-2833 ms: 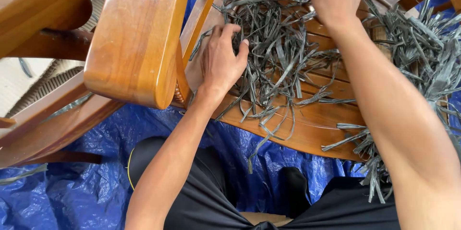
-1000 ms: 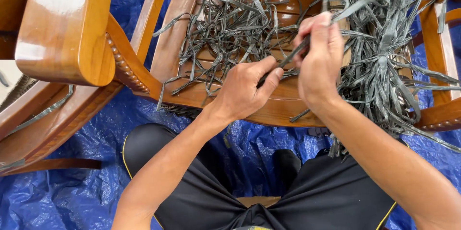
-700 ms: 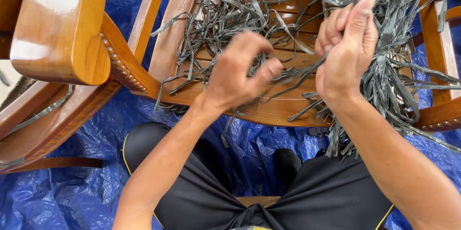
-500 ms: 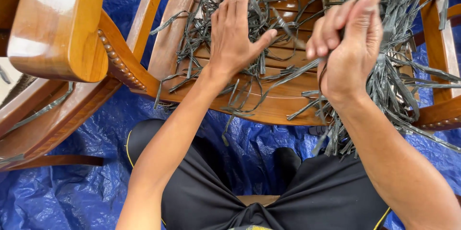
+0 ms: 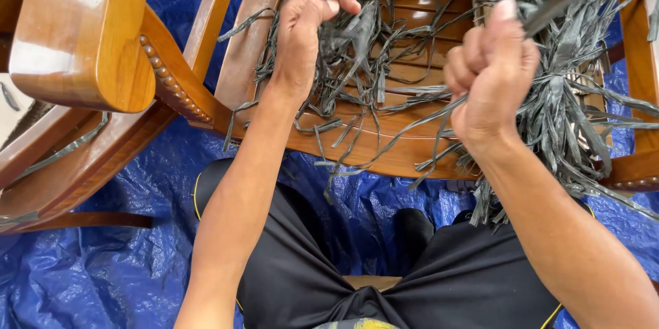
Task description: Organizing and tying bundles of synthetic weaving strips on a wooden chair.
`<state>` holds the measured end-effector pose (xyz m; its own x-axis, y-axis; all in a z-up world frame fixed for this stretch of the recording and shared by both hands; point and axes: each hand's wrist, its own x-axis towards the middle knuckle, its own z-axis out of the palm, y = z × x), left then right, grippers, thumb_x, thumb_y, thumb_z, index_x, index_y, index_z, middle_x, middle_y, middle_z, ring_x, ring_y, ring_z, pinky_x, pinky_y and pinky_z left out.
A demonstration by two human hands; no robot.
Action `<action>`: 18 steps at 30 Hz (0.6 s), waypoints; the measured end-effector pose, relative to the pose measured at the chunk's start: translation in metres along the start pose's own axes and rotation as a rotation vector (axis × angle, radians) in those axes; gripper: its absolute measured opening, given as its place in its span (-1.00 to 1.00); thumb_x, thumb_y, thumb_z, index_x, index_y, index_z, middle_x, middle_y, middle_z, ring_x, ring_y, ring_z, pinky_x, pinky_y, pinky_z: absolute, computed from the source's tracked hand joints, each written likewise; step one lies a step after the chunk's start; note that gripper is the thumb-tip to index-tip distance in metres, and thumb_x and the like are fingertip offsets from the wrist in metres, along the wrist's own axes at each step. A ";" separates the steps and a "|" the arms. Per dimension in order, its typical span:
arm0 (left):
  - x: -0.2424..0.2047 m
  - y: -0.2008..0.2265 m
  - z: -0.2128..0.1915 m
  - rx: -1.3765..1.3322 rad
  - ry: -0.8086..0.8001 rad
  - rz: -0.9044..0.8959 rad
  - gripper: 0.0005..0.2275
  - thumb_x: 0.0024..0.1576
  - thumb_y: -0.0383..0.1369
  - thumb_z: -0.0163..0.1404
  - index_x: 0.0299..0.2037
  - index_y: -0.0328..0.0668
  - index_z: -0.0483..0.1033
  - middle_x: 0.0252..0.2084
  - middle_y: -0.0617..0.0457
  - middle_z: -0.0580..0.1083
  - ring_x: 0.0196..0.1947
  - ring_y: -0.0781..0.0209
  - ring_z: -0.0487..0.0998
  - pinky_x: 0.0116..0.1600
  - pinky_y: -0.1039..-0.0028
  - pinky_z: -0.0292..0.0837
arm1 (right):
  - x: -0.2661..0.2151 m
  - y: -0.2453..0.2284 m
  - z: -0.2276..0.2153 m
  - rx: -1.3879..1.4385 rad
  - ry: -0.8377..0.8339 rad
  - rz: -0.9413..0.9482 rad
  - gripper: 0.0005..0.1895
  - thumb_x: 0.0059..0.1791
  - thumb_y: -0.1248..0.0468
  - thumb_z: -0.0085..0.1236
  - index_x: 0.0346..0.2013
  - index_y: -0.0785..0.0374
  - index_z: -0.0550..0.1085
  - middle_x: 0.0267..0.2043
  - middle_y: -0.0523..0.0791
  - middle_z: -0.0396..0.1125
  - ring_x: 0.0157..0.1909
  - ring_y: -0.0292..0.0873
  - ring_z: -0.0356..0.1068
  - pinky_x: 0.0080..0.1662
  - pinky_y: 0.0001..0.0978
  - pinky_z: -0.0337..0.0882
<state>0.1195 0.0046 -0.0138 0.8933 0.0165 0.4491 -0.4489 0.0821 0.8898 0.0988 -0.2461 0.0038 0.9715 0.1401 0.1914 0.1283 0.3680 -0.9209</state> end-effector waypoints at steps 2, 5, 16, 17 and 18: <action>-0.002 -0.008 -0.002 -0.047 0.043 -0.020 -0.74 0.34 -0.48 -0.13 0.18 -0.28 0.51 -0.20 0.16 0.55 -0.05 0.39 0.52 0.37 0.53 0.30 | 0.002 -0.003 -0.003 0.114 0.018 -0.103 -0.35 0.32 0.02 -0.08 -0.61 0.05 0.02 -0.65 -0.31 -0.15 -0.65 -0.44 -0.20 -0.56 -0.51 -0.19; -0.005 0.002 0.013 0.027 0.108 -0.028 -0.80 0.41 -0.36 -0.09 0.09 -0.22 0.56 -0.27 0.19 0.52 -0.18 0.37 0.52 0.15 0.46 0.39 | 0.003 0.000 -0.002 0.069 0.021 -0.023 -0.46 0.30 -0.02 -0.14 -0.53 0.05 0.12 -0.59 -0.30 -0.11 -0.62 -0.37 -0.14 -0.57 -0.43 -0.14; -0.043 0.038 0.050 0.811 -0.240 0.292 -0.84 0.30 -0.34 0.00 -0.24 -0.27 0.55 -0.28 -0.05 0.54 -0.14 -0.04 0.48 0.19 0.14 0.23 | 0.012 -0.007 0.004 0.203 0.164 0.303 -0.56 0.16 -0.01 -0.31 -0.19 0.26 0.42 -0.27 -0.13 0.40 -0.17 -0.20 0.39 0.02 -0.28 0.46; -0.043 0.037 0.047 0.844 -0.288 0.249 -0.84 0.28 -0.34 0.01 -0.26 -0.25 0.56 -0.29 -0.04 0.55 -0.15 -0.04 0.48 0.17 0.13 0.22 | 0.015 0.004 -0.011 0.303 0.138 0.210 -0.56 0.22 -0.04 -0.26 -0.17 0.26 0.39 -0.30 -0.12 0.35 -0.19 -0.17 0.34 0.00 -0.24 0.44; -0.043 0.037 0.043 0.844 -0.291 0.248 -0.84 0.28 -0.34 0.01 -0.26 -0.25 0.56 -0.29 -0.04 0.55 -0.15 -0.04 0.48 0.17 0.13 0.22 | 0.016 0.004 -0.018 0.305 0.141 0.211 -0.56 0.22 -0.04 -0.26 -0.17 0.26 0.39 -0.30 -0.12 0.35 -0.19 -0.17 0.34 0.00 -0.24 0.44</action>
<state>0.0634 -0.0362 0.0034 0.7799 -0.3240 0.5355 -0.5963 -0.6448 0.4783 0.1185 -0.2591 -0.0036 0.9908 0.1215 -0.0592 -0.1211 0.6036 -0.7880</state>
